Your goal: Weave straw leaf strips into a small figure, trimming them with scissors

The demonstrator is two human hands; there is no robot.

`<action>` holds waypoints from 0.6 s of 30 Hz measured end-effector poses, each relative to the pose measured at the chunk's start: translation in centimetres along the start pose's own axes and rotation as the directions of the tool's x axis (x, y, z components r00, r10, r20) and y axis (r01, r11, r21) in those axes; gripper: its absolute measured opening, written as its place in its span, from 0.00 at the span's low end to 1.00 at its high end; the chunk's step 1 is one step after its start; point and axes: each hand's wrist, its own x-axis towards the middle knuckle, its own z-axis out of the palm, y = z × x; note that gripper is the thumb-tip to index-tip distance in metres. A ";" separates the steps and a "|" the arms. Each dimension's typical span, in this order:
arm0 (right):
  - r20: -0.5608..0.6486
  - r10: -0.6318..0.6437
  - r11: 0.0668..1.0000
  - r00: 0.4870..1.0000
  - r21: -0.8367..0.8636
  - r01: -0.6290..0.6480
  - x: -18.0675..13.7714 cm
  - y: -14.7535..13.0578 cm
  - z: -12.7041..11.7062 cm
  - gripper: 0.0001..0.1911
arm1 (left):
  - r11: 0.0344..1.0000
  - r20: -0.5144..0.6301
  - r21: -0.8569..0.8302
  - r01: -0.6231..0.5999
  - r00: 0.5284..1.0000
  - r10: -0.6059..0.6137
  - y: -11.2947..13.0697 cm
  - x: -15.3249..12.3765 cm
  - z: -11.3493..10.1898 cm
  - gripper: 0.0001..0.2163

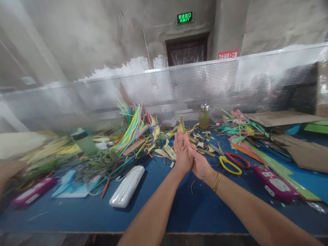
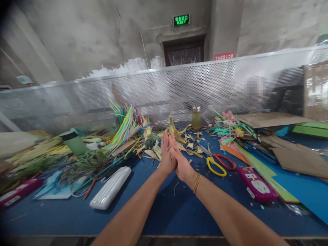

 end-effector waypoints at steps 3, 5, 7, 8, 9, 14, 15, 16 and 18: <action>0.011 -0.035 0.994 0.999 -0.105 0.036 -0.1 -1.2 1.0 0.36 | 0.998 -0.074 0.058 0.005 0.997 -0.001 -0.5 0.1 -1.0 0.29; 0.053 -0.056 0.979 0.997 -0.193 0.065 0.0 -1.8 0.8 0.41 | 0.995 -0.101 0.098 0.020 0.995 -0.011 -0.4 -0.1 -0.8 0.29; 0.071 -0.065 0.962 0.995 -0.259 0.082 0.1 -2.1 -0.3 0.45 | 0.992 -0.074 0.128 0.000 0.997 0.010 0.1 -0.7 -0.2 0.30; 0.072 -0.064 0.956 0.995 -0.282 0.081 0.3 -2.2 -1.1 0.46 | 0.990 -0.047 0.136 -0.024 0.998 0.030 0.5 -1.2 0.3 0.30; 0.068 -0.057 0.951 0.996 -0.300 0.074 0.5 -2.3 -2.0 0.47 | 0.989 -0.007 0.136 -0.055 0.998 0.056 1.0 -1.7 0.8 0.31; 0.066 0.000 0.933 0.998 -0.360 0.024 1.5 -2.6 -6.4 0.47 | 0.967 0.200 0.150 -0.206 0.964 0.174 4.1 -4.7 2.7 0.37; 0.060 -0.003 0.929 0.998 -0.368 0.025 1.6 -2.6 -6.9 0.45 | 0.962 0.230 0.153 -0.228 0.955 0.189 4.7 -5.2 2.8 0.37; 0.065 -0.009 0.927 0.998 -0.373 0.032 1.7 -2.8 -7.3 0.44 | 0.957 0.257 0.148 -0.248 0.944 0.205 5.3 -5.6 2.7 0.37; 0.102 -0.028 0.923 0.994 -0.380 0.065 1.8 -3.4 -7.5 0.41 | 0.951 0.311 0.105 -0.290 0.918 0.246 6.5 -6.2 2.2 0.37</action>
